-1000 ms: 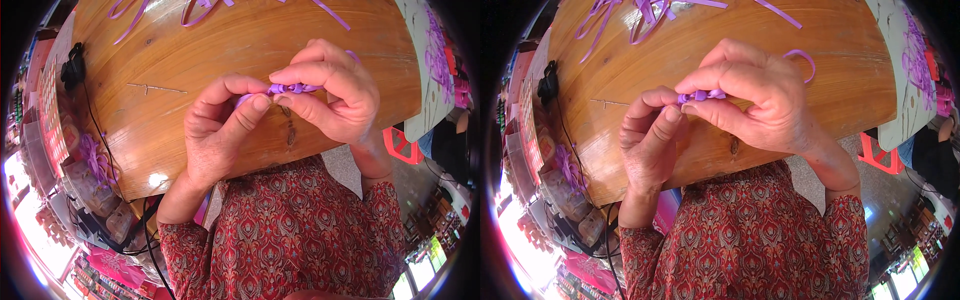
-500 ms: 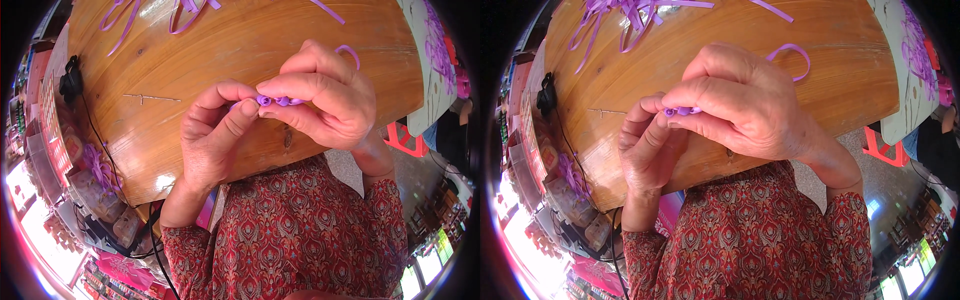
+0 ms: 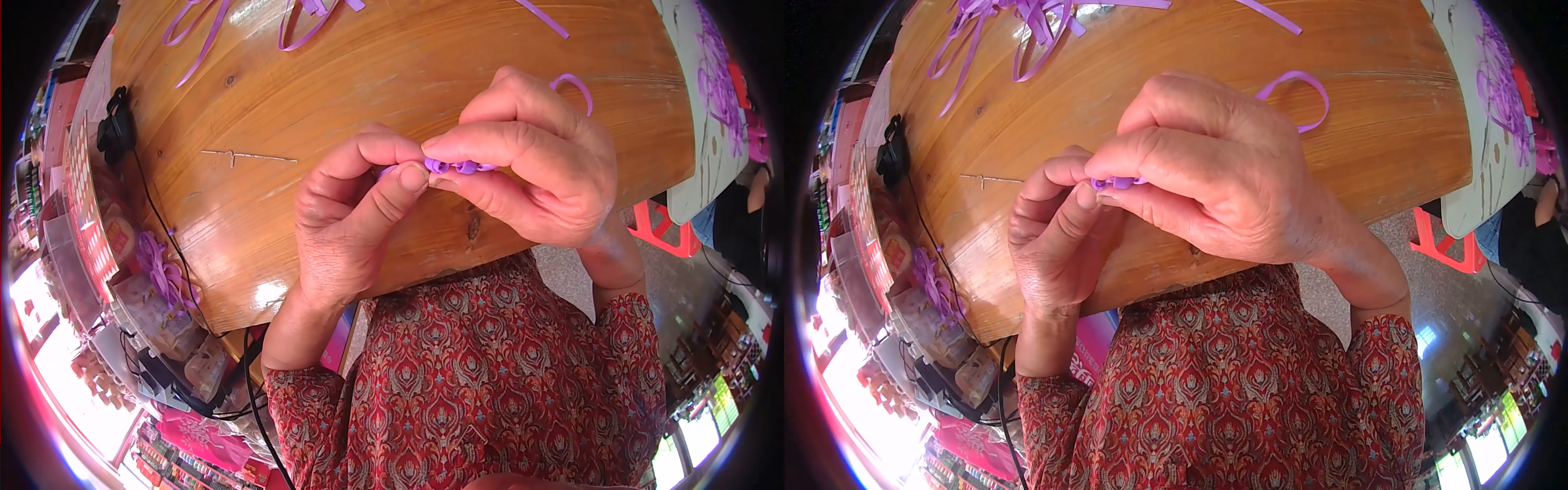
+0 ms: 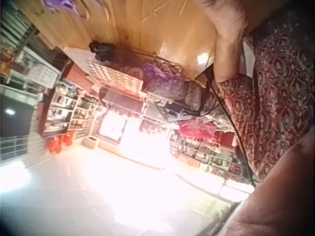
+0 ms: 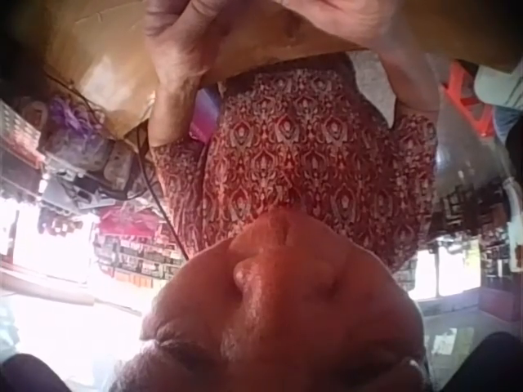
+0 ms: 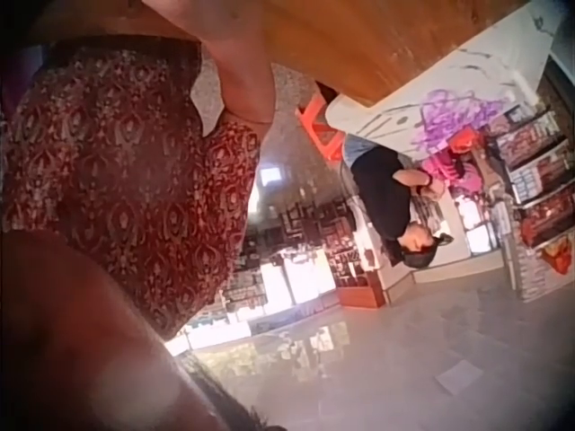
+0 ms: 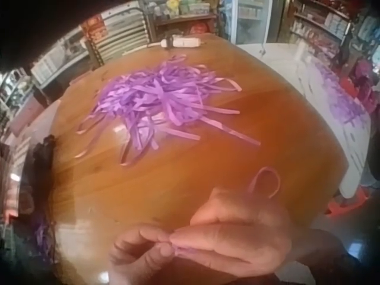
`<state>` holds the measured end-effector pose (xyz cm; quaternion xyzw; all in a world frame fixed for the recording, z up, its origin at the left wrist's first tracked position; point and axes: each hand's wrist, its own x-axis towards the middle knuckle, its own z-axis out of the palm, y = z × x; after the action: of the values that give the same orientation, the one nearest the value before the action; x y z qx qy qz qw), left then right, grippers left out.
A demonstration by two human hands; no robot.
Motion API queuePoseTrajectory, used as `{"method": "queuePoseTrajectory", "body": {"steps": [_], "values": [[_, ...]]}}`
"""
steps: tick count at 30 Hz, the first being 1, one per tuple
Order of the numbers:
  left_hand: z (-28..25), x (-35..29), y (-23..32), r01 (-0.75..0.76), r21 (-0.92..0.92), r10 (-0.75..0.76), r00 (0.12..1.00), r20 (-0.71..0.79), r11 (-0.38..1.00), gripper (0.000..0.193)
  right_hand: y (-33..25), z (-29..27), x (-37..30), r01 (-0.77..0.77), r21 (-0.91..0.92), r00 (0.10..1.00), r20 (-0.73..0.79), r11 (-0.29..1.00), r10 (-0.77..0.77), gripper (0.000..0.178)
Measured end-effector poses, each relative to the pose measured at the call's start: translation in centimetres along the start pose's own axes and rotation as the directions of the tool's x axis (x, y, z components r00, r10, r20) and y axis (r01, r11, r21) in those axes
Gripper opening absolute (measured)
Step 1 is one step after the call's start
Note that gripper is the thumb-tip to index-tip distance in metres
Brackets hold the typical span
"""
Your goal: The person picks up a purple ribbon and ties a series of knots along its length by hand. After completing the knots, the person places the ribbon onto a pile of other purple ribbons on the wooden table.
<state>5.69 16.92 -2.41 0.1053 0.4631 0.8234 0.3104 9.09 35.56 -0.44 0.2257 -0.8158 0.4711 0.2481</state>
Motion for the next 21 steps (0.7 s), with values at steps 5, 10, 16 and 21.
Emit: {"method": "queuePoseTrajectory", "body": {"steps": [5,10,16,21], "values": [[0.65,-0.17,0.43,0.067,-0.056,-0.071,0.995,-0.065,0.996,0.014,-0.01,-0.23,-0.03,-0.033,0.023,0.999,0.036,0.999,0.032,0.030],[0.49,-0.28,0.68,0.122,-0.125,-0.132,0.988,-0.075,0.985,0.016,-0.07,-0.62,0.14,-0.094,0.071,0.994,0.066,0.993,0.089,0.027],[0.30,-0.05,0.38,0.029,-0.021,-0.029,1.000,-0.003,0.999,0.017,-0.08,-0.83,0.31,-0.235,0.184,0.971,0.094,0.954,0.221,0.022],[0.05,-0.25,0.68,0.048,-0.043,-0.047,0.999,0.015,0.998,0.016,-0.58,-0.75,0.33,-0.380,0.272,0.924,0.144,0.884,0.354,0.018]]}}
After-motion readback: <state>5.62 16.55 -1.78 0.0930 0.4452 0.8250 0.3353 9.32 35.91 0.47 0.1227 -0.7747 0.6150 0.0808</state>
